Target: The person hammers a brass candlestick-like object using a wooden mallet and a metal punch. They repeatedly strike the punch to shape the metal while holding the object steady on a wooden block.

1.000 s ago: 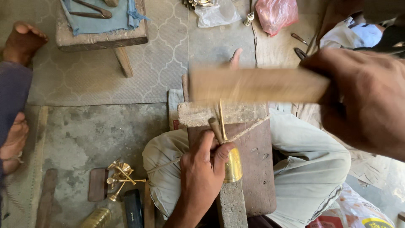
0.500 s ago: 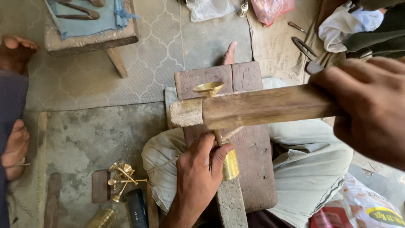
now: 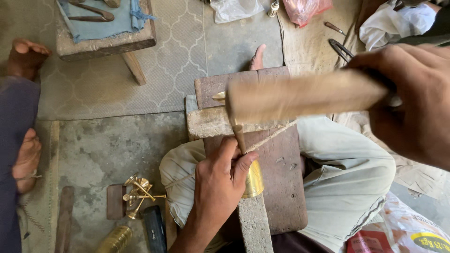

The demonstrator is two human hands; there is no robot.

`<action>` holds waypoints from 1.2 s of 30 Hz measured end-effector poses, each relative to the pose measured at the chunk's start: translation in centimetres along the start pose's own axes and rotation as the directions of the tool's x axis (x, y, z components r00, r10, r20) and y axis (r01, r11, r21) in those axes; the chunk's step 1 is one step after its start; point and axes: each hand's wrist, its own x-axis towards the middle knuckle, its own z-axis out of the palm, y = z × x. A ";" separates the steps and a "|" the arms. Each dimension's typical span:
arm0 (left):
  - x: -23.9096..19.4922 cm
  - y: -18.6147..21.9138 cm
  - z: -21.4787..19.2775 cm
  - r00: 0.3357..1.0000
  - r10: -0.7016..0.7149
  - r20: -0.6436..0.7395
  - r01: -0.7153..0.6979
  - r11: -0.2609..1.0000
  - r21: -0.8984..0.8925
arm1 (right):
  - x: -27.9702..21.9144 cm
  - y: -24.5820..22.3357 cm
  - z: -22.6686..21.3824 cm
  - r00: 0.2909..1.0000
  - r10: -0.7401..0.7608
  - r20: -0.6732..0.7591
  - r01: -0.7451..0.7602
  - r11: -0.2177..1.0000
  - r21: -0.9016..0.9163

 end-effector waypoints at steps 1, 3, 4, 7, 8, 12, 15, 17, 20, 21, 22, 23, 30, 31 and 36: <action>-0.1 0.0 0.0 0.999 0.044 -0.012 -0.043 0.999 0.017 | 0.1 0.1 0.2 0.999 0.042 0.005 -0.042 0.989 0.145; -0.1 0.0 -0.1 1.000 -0.010 0.026 0.009 0.999 0.038 | -0.1 0.5 0.7 0.917 0.315 0.243 -0.387 0.849 0.360; 0.1 0.0 0.0 0.998 -0.036 0.046 0.034 0.998 0.050 | -0.1 0.9 0.9 0.916 0.302 0.262 -0.372 0.884 0.283; 0.7 -0.2 0.3 0.988 0.016 0.154 -0.037 0.990 0.136 | -0.6 2.7 1.7 0.973 -0.040 0.226 0.111 0.944 -0.312; 1.0 -0.3 0.3 0.974 -0.009 0.226 -0.028 0.987 0.161 | -1.4 3.0 2.4 0.975 0.075 0.208 -0.067 0.997 -0.045; 3.3 -0.3 0.4 0.886 -0.012 0.464 -0.089 0.977 0.196 | -5.9 4.3 5.0 0.848 0.411 0.334 -0.467 0.878 0.106; 4.6 0.3 0.4 0.831 0.171 0.530 -0.217 0.976 0.024 | -10.8 4.4 7.5 0.870 0.424 0.253 -0.482 0.837 0.257; 5.5 0.8 0.3 0.775 0.205 0.598 -0.246 0.969 -0.012 | -13.3 3.7 8.9 0.873 0.461 0.159 -0.481 0.763 0.432; 6.2 1.5 0.5 0.616 0.025 0.788 -0.196 0.973 0.122 | -16.5 1.7 10.6 0.801 0.589 0.106 -0.579 0.720 0.382; 6.6 1.7 0.6 0.553 -0.042 0.832 -0.183 0.968 0.171 | -17.2 0.9 11.4 0.792 0.602 0.103 -0.601 0.738 0.306; 6.9 1.9 0.7 0.485 -0.110 0.867 -0.175 0.960 0.219 | -17.8 0.3 12.1 0.782 0.616 0.098 -0.620 0.751 0.228; 7.1 2.0 0.5 0.500 -0.029 0.866 -0.244 0.954 0.172 | -18.5 -0.4 12.8 0.728 0.682 0.070 -0.665 0.676 0.319; 7.8 2.2 -0.2 0.522 0.094 0.848 -0.284 0.956 0.069 | -20.4 -1.1 14.2 0.643 0.761 0.085 -0.636 0.468 0.614; 7.8 2.2 -0.3 0.536 0.072 0.841 -0.270 0.959 0.090 | -20.0 -0.8 13.8 0.572 0.793 0.209 -0.629 0.261 0.733; 6.8 1.8 -0.4 0.592 0.105 0.799 -0.254 0.965 0.061 | -16.6 0.6 11.1 0.705 0.703 0.091 -0.663 0.608 0.437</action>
